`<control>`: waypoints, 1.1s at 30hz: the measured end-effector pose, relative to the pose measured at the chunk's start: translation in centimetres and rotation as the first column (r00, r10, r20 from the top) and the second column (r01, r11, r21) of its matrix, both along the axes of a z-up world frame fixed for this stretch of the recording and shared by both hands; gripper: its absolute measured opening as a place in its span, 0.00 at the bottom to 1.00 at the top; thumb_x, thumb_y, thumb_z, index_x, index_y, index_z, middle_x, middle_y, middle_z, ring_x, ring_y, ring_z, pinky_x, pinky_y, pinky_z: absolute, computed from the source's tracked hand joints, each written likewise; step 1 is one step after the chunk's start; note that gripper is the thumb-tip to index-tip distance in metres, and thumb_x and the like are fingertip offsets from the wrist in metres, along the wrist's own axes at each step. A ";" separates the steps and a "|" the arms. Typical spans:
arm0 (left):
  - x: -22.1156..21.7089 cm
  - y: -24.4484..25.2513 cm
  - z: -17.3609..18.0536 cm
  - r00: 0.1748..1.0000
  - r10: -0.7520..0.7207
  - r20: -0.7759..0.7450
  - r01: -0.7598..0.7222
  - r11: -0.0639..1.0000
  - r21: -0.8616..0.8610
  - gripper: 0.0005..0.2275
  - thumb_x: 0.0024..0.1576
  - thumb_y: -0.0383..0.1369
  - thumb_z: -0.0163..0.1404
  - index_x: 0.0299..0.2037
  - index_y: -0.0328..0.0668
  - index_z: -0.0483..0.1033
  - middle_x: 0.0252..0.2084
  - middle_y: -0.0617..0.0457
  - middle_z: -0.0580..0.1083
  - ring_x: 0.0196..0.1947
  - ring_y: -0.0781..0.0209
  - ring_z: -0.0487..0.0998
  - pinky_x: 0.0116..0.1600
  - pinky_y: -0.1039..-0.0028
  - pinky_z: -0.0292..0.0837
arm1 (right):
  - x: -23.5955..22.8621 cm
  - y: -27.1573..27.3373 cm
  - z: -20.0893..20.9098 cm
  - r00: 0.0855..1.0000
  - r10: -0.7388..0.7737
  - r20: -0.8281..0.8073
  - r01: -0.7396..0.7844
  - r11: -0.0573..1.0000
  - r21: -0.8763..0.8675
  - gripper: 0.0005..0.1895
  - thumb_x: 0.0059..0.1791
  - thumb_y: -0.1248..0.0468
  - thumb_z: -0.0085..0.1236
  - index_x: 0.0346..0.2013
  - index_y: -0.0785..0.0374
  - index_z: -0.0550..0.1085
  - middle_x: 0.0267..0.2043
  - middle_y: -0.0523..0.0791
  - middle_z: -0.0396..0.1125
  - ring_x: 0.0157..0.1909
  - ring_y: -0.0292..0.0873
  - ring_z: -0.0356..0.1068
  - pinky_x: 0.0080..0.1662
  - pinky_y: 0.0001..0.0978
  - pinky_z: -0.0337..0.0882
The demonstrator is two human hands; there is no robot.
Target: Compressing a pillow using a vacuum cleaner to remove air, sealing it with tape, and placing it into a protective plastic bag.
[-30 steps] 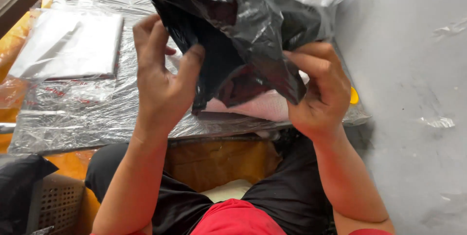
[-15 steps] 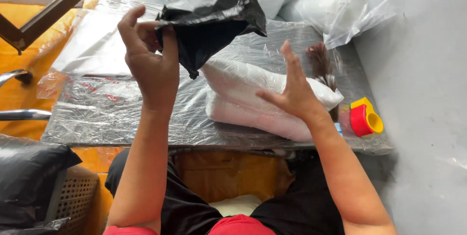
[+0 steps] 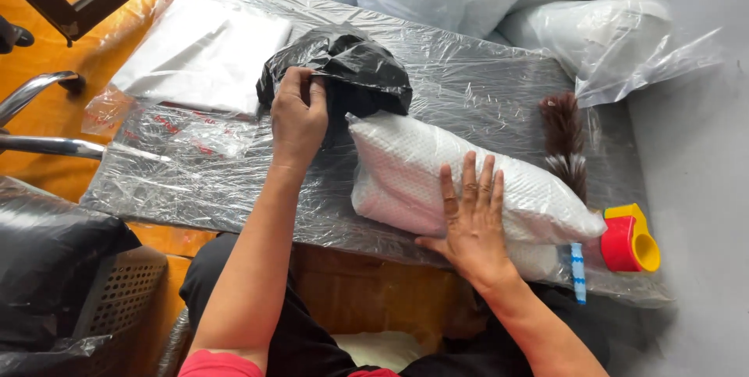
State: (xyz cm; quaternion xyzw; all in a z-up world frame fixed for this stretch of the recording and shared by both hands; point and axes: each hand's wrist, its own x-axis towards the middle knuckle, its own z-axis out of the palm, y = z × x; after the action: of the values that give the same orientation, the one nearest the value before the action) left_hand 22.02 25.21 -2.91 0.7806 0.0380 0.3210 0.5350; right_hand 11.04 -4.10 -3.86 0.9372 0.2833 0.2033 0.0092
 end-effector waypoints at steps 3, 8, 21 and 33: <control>0.0 -0.3 -0.8 0.999 -0.008 -0.046 0.009 1.000 0.014 0.03 0.64 0.32 0.48 0.43 0.46 0.74 0.32 0.48 0.74 0.33 0.48 0.79 0.38 0.60 0.75 | 0.6 -0.7 -0.5 1.000 -0.005 0.010 0.005 1.000 0.031 0.80 0.23 0.38 0.75 0.78 0.63 0.42 0.76 0.70 0.37 0.74 0.81 0.38 0.69 0.75 0.42; -0.4 -0.4 -0.2 0.998 -0.048 0.048 0.048 0.999 -0.001 0.03 0.69 0.34 0.42 0.45 0.52 0.70 0.26 0.51 0.72 0.27 0.55 0.78 0.36 0.65 0.75 | 3.1 -3.4 1.2 0.998 0.045 0.035 -0.044 0.999 -0.024 0.79 0.19 0.33 0.73 0.77 0.60 0.52 0.72 0.61 0.53 0.70 0.68 0.56 0.68 0.61 0.56; -2.2 -1.1 0.3 0.991 -0.124 0.053 0.119 0.989 0.087 0.03 0.67 0.37 0.49 0.40 0.57 0.74 0.19 0.57 0.74 0.20 0.63 0.77 0.28 0.72 0.75 | 0.3 -8.3 6.5 0.620 0.117 -0.776 0.078 0.975 0.209 0.78 0.17 0.42 0.87 0.76 0.46 0.54 0.70 0.49 0.63 0.69 0.56 0.64 0.66 0.53 0.61; -4.8 -1.5 0.5 0.934 -0.347 0.088 0.255 0.817 0.517 0.07 0.61 0.37 0.56 0.48 0.58 0.76 0.31 0.54 0.80 0.30 0.52 0.83 0.34 0.66 0.80 | 2.8 -12.7 2.0 0.363 0.329 -0.872 0.396 0.792 0.464 0.74 0.19 0.33 0.71 0.76 0.49 0.57 0.69 0.49 0.64 0.63 0.44 0.67 0.59 0.48 0.70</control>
State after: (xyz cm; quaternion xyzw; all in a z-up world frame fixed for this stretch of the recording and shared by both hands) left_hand 17.19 23.75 -2.42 0.8557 -0.2184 0.2994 0.3612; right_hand 13.80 -16.78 -1.87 0.8365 0.1349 -0.2830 -0.4495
